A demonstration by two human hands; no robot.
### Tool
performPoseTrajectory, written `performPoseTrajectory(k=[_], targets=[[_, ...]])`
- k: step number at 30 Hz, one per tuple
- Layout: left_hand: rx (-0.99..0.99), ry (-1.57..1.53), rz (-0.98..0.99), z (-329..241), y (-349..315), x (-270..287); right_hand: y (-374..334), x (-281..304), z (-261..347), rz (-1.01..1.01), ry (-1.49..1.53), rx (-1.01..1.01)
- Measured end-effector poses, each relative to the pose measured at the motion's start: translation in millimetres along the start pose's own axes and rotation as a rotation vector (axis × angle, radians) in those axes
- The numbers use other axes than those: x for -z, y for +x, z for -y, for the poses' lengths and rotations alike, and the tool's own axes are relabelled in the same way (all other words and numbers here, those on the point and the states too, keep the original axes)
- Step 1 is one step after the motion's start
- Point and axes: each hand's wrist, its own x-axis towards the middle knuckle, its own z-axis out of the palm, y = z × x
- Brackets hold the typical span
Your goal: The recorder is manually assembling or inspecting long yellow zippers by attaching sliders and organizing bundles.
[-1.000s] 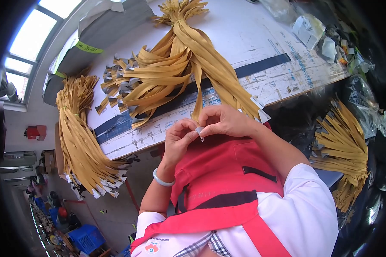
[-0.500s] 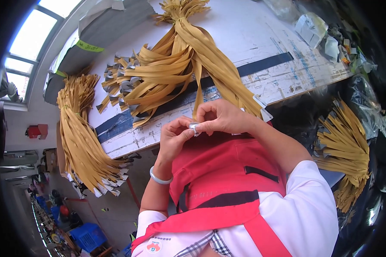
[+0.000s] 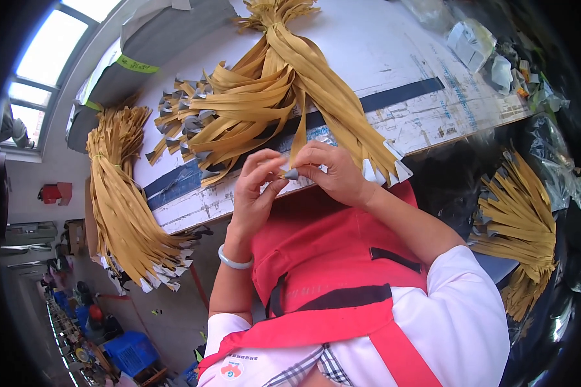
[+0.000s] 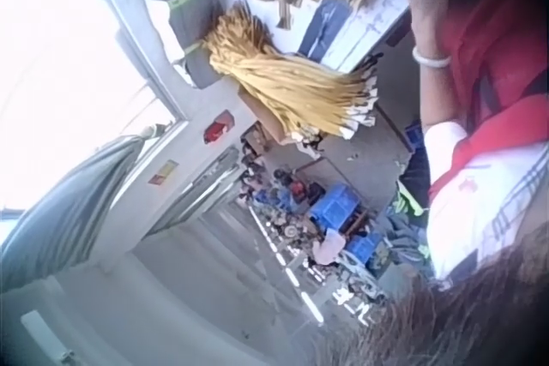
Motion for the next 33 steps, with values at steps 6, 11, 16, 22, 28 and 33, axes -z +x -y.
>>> performPoseTrajectory(k=[6,11,16,22,28,33], targets=[[-0.054,0.198,0.118,10,-11,-5,-17,-2,5,-0.038,0.367,-0.459],[-0.032,0.246,0.133,-4,-25,-17,-29,-9,14,-0.077,0.156,-0.374],[0.011,0.026,-0.369,6,-23,41,-24,19,11,-0.110,0.056,-0.403],[0.147,0.028,-0.736,21,-47,122,-57,94,15,-0.111,-0.513,-0.557],[0.344,-0.045,-0.223,50,-68,31,-75,114,-2,-0.176,-0.935,-0.265],[0.211,0.051,0.081,30,-52,-32,-69,86,15,-0.041,-0.287,-0.637]])
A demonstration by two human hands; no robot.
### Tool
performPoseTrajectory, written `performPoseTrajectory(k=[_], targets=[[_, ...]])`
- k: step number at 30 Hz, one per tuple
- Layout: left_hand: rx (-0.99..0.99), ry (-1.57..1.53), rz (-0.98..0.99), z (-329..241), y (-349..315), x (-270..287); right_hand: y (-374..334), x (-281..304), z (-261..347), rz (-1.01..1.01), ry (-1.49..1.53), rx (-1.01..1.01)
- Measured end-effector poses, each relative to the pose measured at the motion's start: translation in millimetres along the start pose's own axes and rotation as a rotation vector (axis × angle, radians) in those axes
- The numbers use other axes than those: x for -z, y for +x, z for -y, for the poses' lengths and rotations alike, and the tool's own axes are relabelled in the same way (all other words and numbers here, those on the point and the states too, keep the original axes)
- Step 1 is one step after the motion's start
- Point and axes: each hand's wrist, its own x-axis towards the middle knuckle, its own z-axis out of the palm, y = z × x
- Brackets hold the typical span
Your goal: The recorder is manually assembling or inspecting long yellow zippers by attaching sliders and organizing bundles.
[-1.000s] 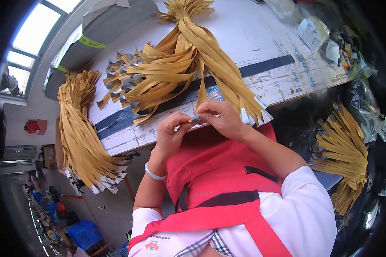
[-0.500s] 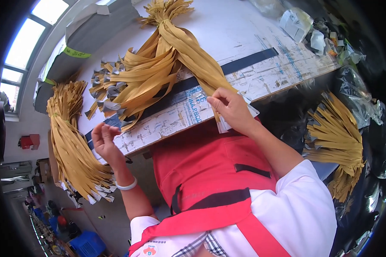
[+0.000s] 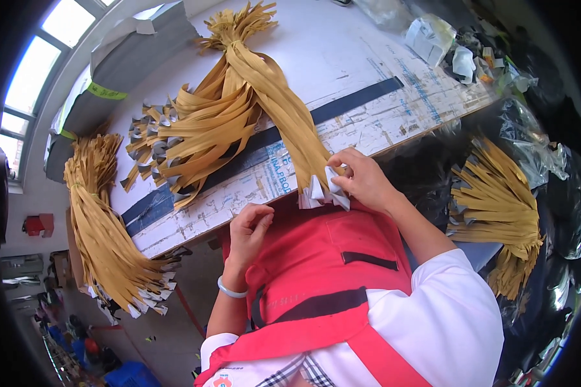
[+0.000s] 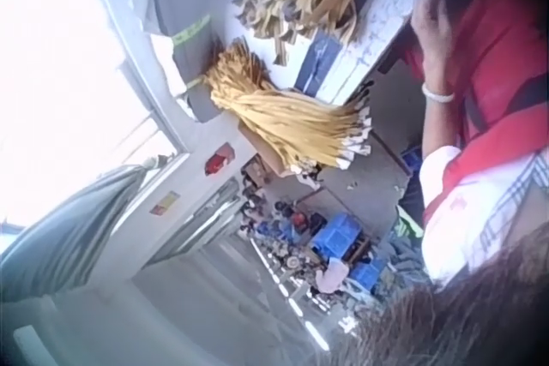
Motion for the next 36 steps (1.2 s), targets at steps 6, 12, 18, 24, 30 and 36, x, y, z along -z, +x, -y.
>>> performPoseTrajectory(k=[6,12,18,24,30,36], targets=[[-0.035,0.034,0.117,-10,6,-33,-3,-21,-20,0.051,0.291,-0.160],[0.074,0.005,0.181,-3,10,-67,-7,-21,-11,-0.295,-0.391,0.433],[0.116,0.044,0.256,6,1,-71,-28,-27,-10,-0.025,-0.532,0.197],[0.104,-0.346,0.094,-19,-16,-48,-23,-35,13,0.341,0.703,-0.271],[-0.116,-0.252,-0.095,-29,-37,-26,-22,-93,23,0.432,1.045,-0.297],[-0.178,-0.209,-0.111,-27,-35,4,-7,-83,50,0.270,0.234,0.550]])
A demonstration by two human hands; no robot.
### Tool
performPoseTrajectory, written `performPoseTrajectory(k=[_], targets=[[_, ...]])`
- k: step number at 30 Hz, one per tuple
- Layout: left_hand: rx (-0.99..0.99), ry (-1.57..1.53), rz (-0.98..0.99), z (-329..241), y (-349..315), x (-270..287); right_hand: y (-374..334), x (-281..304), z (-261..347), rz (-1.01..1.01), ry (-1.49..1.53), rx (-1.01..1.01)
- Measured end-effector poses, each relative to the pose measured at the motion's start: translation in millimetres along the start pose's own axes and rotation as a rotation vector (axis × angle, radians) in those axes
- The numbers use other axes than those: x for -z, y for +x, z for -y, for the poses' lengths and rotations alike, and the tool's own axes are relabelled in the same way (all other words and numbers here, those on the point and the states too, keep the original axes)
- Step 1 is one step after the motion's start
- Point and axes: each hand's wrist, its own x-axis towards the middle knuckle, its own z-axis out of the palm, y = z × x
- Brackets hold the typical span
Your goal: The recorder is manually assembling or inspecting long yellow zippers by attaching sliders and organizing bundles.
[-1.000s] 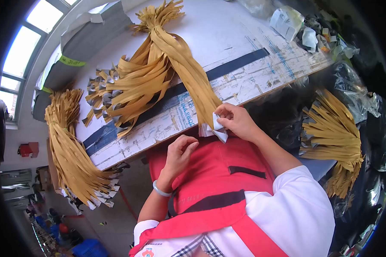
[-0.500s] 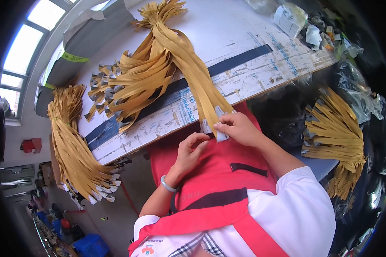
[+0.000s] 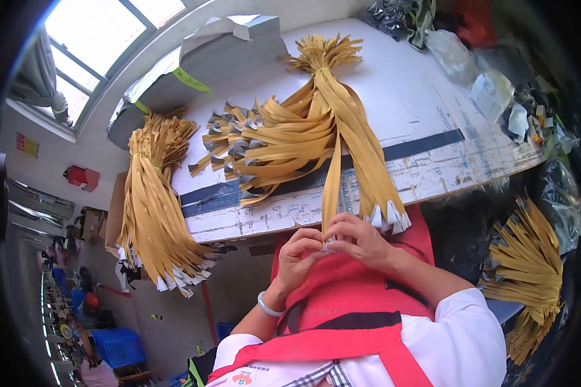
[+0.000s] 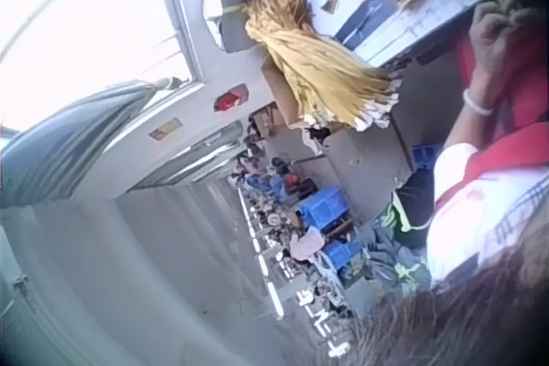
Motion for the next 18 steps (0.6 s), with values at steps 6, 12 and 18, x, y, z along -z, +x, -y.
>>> performPoseTrajectory(k=[6,12,18], targets=[[0.105,-0.289,0.147,-9,20,21,38,24,14,0.356,0.339,-0.262],[0.228,-0.593,0.163,-2,39,26,60,37,25,0.421,0.438,-0.445],[0.236,-0.634,0.095,-8,43,22,58,27,28,0.210,0.501,-0.405]])
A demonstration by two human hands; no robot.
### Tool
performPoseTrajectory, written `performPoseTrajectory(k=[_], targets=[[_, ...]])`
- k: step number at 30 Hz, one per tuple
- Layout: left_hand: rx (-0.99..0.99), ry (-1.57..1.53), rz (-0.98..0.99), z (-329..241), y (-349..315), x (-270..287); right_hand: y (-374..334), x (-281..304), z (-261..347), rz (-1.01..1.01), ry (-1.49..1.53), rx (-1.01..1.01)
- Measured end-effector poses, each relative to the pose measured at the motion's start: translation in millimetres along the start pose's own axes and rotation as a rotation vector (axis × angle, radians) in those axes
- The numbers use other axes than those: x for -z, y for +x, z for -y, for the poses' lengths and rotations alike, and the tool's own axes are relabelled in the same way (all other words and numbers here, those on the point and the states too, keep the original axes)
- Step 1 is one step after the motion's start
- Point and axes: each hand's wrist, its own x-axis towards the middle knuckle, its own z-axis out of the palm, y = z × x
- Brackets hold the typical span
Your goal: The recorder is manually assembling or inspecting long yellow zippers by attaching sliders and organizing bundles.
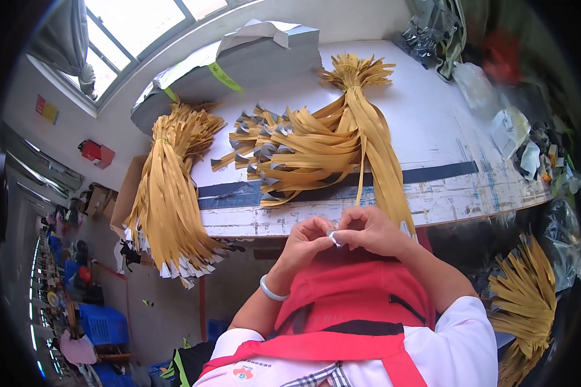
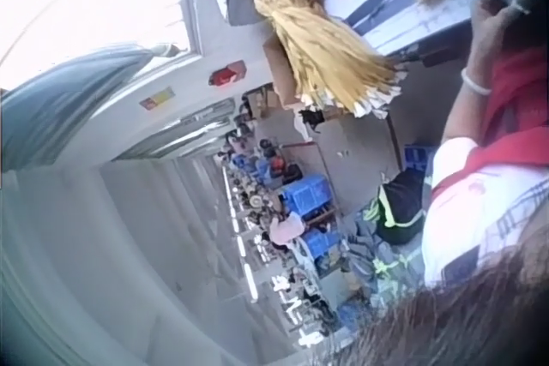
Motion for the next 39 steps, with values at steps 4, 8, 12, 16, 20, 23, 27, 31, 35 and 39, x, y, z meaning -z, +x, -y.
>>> performPoseTrajectory(k=[4,8,12,16,20,23,27,31,35,39], targets=[[-0.157,0.315,-0.266,6,-2,-12,4,-13,-20,-0.354,-0.537,0.324],[-0.460,0.917,-0.401,29,0,-12,9,-27,-49,-0.535,-0.884,0.700],[-0.191,0.657,-0.395,31,1,-11,5,-19,-56,-0.508,-0.799,0.695],[-0.010,0.331,-0.096,-4,3,-11,-9,-8,-43,-0.418,-0.505,0.552],[-0.094,0.591,-0.130,6,-1,-6,-16,-7,-34,-0.390,-0.259,0.350],[-0.271,0.956,-0.070,15,-1,-12,-18,-9,-43,-0.435,-0.355,0.336],[-0.225,0.855,-0.156,-3,-18,-6,-31,15,-48,-0.606,-0.213,0.155],[-0.363,0.794,-0.808,-82,-42,101,-73,82,-54,-0.931,-0.199,0.190],[-0.412,0.847,-0.955,-77,-41,112,-98,73,-55,-0.618,-0.902,0.188],[-0.081,0.733,-0.541,1,-22,73,-93,69,-63,-0.320,-1.295,0.117]])
